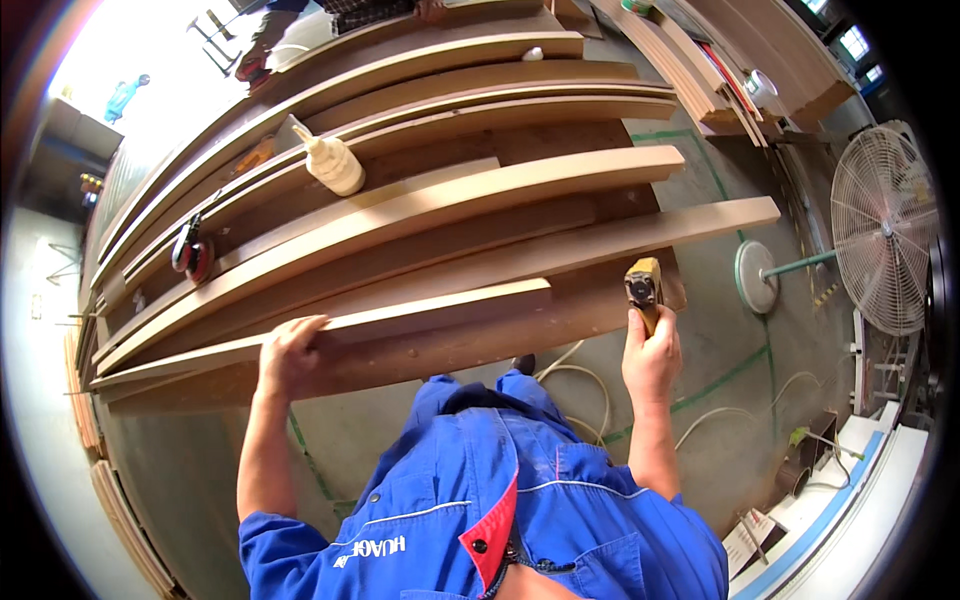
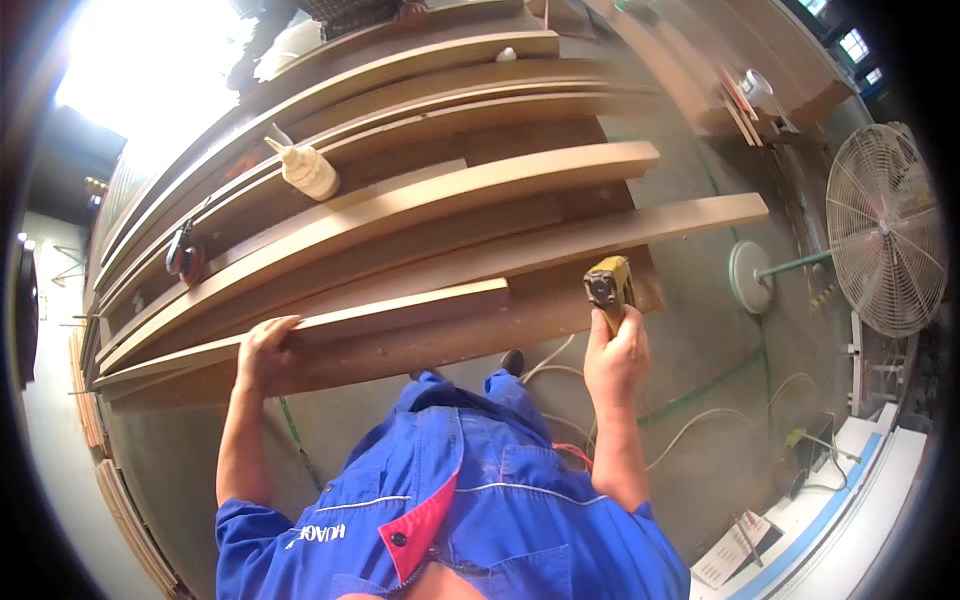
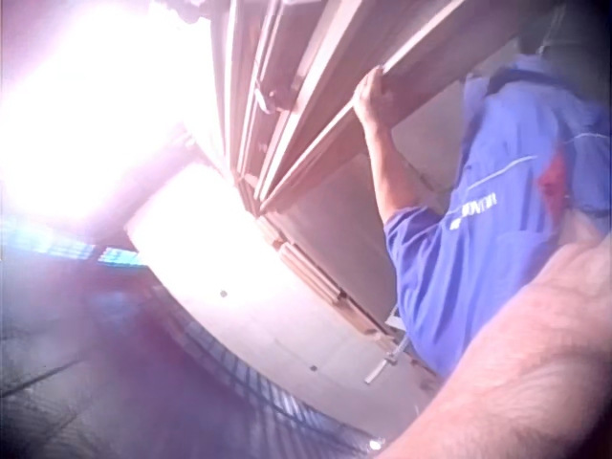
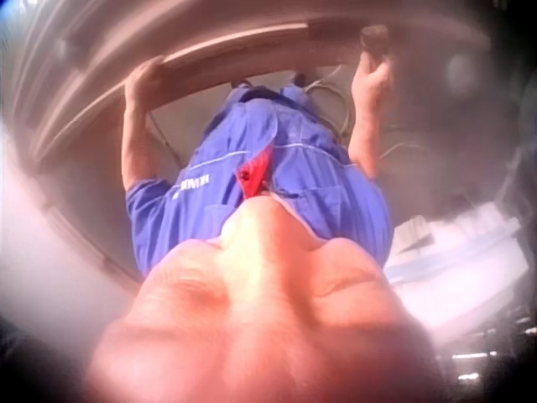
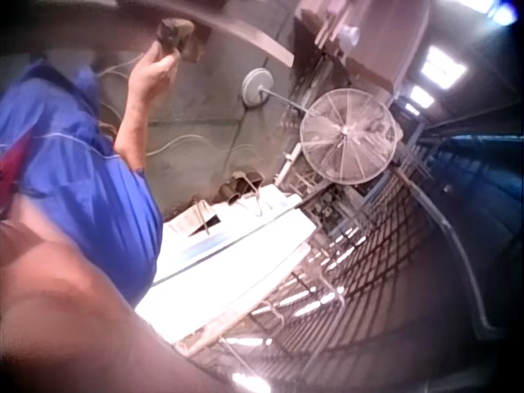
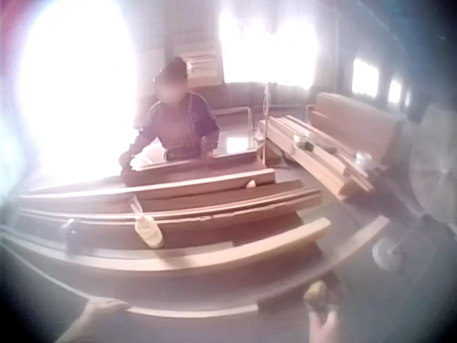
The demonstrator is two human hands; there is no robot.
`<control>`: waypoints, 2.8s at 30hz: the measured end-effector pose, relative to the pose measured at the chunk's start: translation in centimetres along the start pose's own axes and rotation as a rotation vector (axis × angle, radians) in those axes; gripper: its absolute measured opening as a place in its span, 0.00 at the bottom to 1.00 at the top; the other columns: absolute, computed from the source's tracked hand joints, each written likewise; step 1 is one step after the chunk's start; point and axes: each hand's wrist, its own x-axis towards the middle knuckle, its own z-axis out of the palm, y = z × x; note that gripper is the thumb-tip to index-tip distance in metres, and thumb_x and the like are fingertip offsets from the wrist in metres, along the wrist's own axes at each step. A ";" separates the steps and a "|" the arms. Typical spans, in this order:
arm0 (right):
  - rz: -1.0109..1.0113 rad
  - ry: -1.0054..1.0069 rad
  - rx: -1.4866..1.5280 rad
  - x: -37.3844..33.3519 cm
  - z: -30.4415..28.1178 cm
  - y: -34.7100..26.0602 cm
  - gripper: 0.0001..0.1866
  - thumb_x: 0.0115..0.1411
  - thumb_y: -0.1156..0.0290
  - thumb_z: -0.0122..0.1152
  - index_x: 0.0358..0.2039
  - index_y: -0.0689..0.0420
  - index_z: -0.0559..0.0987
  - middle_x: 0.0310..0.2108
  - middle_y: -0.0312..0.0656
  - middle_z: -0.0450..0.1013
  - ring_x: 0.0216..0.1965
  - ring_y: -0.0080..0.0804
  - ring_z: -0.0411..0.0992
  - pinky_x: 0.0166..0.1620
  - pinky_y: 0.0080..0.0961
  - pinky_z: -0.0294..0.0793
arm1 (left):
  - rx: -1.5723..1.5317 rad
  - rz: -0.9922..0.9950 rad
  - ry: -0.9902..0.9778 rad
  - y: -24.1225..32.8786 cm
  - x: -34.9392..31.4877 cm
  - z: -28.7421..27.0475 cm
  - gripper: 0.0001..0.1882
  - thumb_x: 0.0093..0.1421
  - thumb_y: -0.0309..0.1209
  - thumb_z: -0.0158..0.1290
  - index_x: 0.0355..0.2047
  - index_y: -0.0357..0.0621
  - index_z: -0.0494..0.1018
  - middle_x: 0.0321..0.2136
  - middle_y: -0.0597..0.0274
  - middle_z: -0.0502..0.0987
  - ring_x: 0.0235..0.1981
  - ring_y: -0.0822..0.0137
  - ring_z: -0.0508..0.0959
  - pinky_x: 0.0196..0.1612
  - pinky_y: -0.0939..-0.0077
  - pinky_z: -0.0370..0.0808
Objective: The person sands curved wooden planks using a handheld orbital sander. They then apply glue to the edges of the planks and use a pneumatic nail gun to fasten them together, forming a curved wooden structure. The person continues to sand the assembled sections to smooth the surface.
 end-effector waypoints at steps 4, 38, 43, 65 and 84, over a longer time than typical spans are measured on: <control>0.085 -0.061 0.064 0.2 0.5 -0.6 0.19 0.68 0.57 0.67 0.48 0.59 0.75 0.41 0.56 0.80 0.44 0.62 0.79 0.45 0.54 0.77 | 0.021 -0.097 -0.077 0.3 2.2 -1.3 0.24 0.47 0.22 0.56 0.47 0.44 0.81 0.44 0.53 0.84 0.49 0.48 0.83 0.55 0.57 0.79; -0.375 -0.044 -0.107 9.4 8.4 -4.3 0.25 0.72 0.57 0.60 0.60 0.62 0.80 0.56 0.54 0.78 0.57 0.54 0.74 0.62 0.46 0.71 | 0.348 -0.230 0.103 -12.9 -5.8 -4.1 0.12 0.46 0.33 0.64 0.33 0.51 0.79 0.31 0.61 0.81 0.40 0.60 0.83 0.49 0.61 0.76; -0.991 -0.311 -0.102 4.9 8.5 -14.2 0.27 0.56 0.57 0.68 0.51 0.60 0.81 0.49 0.49 0.79 0.54 0.50 0.74 0.59 0.46 0.71 | 0.382 -0.231 0.140 -14.0 -5.2 -2.7 0.04 0.51 0.32 0.60 0.28 0.51 0.78 0.29 0.66 0.82 0.39 0.62 0.84 0.48 0.62 0.77; -0.931 -0.368 -0.054 -2.4 11.1 -11.9 0.10 0.44 0.67 0.63 0.30 0.52 0.80 0.29 0.44 0.75 0.33 0.47 0.74 0.38 0.45 0.73 | 0.440 -0.151 0.279 -12.3 -11.0 -0.7 0.08 0.41 0.27 0.60 0.24 0.55 0.78 0.23 0.65 0.80 0.30 0.59 0.84 0.38 0.60 0.81; 0.037 -0.372 0.411 -5.9 7.5 -9.0 0.29 0.55 0.68 0.80 0.55 0.63 0.80 0.49 0.49 0.79 0.48 0.45 0.79 0.53 0.37 0.79 | 0.259 -0.006 0.136 -11.2 -13.5 1.3 0.33 0.53 0.48 0.71 0.54 0.42 0.81 0.50 0.53 0.83 0.53 0.49 0.82 0.59 0.53 0.77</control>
